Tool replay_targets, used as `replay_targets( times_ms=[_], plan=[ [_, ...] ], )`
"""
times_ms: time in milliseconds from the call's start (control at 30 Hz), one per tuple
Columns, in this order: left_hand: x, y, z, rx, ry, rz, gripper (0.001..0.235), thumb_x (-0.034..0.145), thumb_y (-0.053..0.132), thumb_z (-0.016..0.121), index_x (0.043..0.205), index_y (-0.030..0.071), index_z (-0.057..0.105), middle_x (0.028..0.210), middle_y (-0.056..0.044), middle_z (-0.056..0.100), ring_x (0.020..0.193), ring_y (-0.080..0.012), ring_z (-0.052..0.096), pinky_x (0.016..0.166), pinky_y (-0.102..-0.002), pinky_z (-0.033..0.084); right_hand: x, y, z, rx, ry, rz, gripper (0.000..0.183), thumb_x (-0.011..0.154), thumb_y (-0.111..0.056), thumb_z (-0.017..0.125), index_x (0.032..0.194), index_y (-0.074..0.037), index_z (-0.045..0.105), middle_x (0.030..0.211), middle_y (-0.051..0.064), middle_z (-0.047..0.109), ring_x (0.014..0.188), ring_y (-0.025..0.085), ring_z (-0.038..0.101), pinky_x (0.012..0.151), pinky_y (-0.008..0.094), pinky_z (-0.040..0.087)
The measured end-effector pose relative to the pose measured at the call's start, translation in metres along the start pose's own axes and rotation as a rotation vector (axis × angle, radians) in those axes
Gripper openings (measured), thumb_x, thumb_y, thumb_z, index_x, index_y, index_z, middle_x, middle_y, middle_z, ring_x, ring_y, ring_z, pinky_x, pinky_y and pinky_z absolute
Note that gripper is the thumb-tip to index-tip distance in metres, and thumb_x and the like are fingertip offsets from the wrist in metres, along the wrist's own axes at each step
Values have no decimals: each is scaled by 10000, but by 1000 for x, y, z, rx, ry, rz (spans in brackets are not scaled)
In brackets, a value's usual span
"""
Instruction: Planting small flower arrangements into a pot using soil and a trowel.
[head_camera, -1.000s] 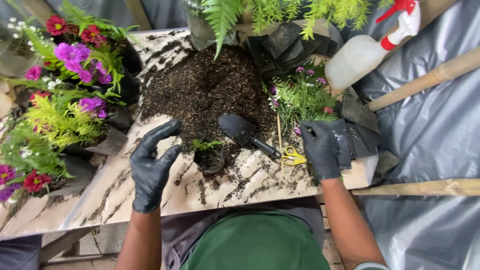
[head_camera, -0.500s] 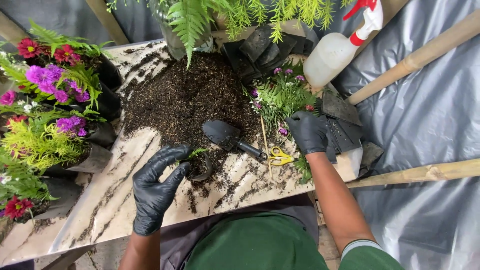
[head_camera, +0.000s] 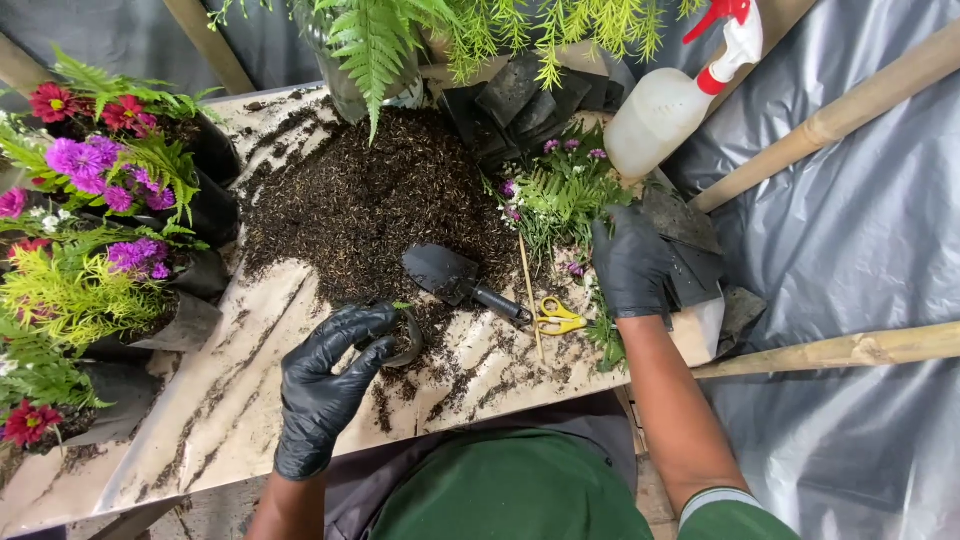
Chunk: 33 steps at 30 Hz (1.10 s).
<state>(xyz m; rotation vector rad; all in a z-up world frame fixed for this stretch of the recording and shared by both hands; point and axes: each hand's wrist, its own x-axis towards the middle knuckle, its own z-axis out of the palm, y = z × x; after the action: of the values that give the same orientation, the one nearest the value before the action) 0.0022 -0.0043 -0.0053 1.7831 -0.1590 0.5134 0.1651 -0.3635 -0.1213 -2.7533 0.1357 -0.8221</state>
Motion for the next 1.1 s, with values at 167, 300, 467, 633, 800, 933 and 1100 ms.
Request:
replay_targets(
  times_ms=[167, 300, 467, 633, 800, 933, 1100],
  plan=[
    [-1, -17, -3, 31, -154, 281, 243, 872, 42, 774, 1109, 29, 723, 1153, -131, 755, 1096, -264, 762, 1069, -420, 591, 6, -22, -23, 288, -82, -12, 187, 1014, -257, 710, 1044, -75, 741, 991, 156, 710, 790, 299, 683, 590, 409, 548],
    [-3, -19, 3, 111, -156, 330, 215, 880, 70, 781, 1086, 63, 718, 1142, -120, 762, 1079, -247, 772, 1104, -471, 557, 7, -42, -37, 398, -553, 280, 476, 974, -580, 637, 781, -149, 699, 523, -24, 458, 482, 130, 403, 532, 335, 352],
    [-4, -17, 14, 367, -93, 563, 240, 884, 177, 818, 1082, 115, 699, 1121, -73, 772, 1047, -184, 773, 1066, -483, 565, 5, -52, -39, 401, -597, 323, 301, 978, -378, 681, 1098, -123, 787, 1024, 61, 805, 567, 166, 663, 628, 372, 569],
    [-8, 0, 29, 499, -138, 631, 208, 908, 195, 778, 1082, 98, 716, 1037, -73, 792, 891, -178, 785, 905, -420, 597, -11, -53, -43, 926, -476, 359, 194, 982, -132, 646, 1126, -36, 733, 1123, 122, 768, 1078, 233, 722, 924, 280, 641],
    [-18, -22, 72, 372, -96, 383, 163, 876, 196, 814, 1024, 135, 783, 961, -70, 798, 875, -234, 772, 788, -410, 632, -33, -90, -72, 1082, -444, 406, 109, 936, -151, 714, 994, -82, 776, 878, 96, 755, 718, 152, 655, 695, 305, 575],
    [-5, 0, 89, 81, -181, -421, 205, 844, 239, 832, 1043, 192, 837, 960, -97, 817, 795, -269, 773, 725, -412, 626, -60, -127, -91, 1243, -513, 479, 86, 916, -82, 774, 934, 1, 785, 725, 194, 748, 570, 165, 659, 566, 282, 564],
    [-16, -30, 97, -33, -146, -620, 229, 857, 204, 835, 1067, 113, 822, 913, -146, 807, 709, -215, 763, 692, -376, 632, -100, -130, -55, 1196, -450, 350, 113, 886, -64, 830, 959, 12, 789, 778, 241, 768, 681, 218, 760, 601, 317, 602]
  ],
)
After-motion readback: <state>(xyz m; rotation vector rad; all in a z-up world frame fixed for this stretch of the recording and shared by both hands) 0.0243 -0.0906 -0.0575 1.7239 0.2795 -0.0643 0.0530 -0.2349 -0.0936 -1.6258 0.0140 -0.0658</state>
